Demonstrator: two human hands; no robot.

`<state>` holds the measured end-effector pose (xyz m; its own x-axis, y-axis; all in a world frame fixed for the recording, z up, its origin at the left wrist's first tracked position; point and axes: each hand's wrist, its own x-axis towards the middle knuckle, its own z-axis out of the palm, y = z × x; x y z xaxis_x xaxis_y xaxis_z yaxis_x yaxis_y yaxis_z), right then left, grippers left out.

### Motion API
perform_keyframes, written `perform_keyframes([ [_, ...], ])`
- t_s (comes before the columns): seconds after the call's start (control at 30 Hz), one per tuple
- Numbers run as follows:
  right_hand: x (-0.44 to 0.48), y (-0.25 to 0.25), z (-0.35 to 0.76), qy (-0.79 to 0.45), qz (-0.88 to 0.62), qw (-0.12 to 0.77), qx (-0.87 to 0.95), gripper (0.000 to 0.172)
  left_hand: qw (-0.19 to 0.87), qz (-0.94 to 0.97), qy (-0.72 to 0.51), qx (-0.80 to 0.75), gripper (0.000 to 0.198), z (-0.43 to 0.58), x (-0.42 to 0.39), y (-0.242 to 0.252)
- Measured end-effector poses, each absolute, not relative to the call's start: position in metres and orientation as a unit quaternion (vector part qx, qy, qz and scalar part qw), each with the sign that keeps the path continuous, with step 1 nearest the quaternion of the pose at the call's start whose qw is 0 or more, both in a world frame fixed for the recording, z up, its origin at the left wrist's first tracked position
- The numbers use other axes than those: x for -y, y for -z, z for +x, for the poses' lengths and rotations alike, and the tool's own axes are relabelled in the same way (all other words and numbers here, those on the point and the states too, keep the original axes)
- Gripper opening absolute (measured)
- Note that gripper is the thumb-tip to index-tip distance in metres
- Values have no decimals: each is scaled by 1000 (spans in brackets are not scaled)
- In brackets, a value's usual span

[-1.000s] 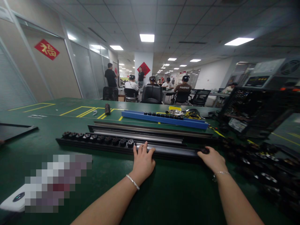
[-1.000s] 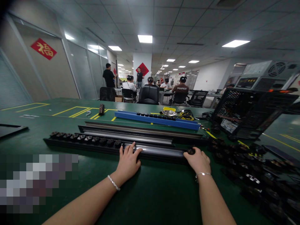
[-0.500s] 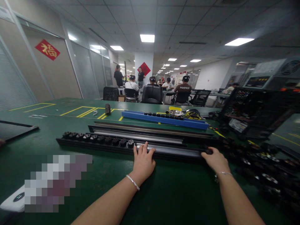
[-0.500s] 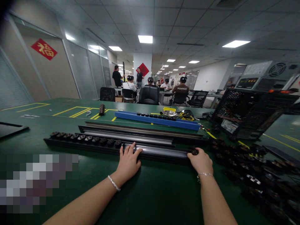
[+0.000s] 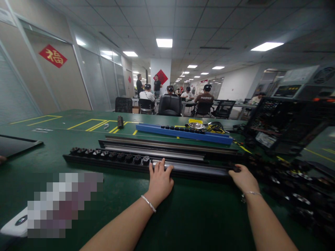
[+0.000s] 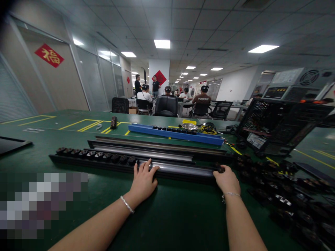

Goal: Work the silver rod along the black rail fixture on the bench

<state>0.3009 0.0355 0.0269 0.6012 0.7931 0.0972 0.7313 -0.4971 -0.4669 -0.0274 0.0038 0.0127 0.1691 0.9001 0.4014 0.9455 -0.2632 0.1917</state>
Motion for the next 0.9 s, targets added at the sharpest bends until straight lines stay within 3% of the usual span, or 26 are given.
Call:
perform_keyframes([
  [0.53, -34, -27, 309, -32, -866, 273, 417, 44, 53, -763, 222, 605, 44, -28, -5, -12],
  [0.9, -28, -31, 315, -31, -876, 282, 391, 47, 53, -762, 229, 603, 44, -27, -4, -12],
])
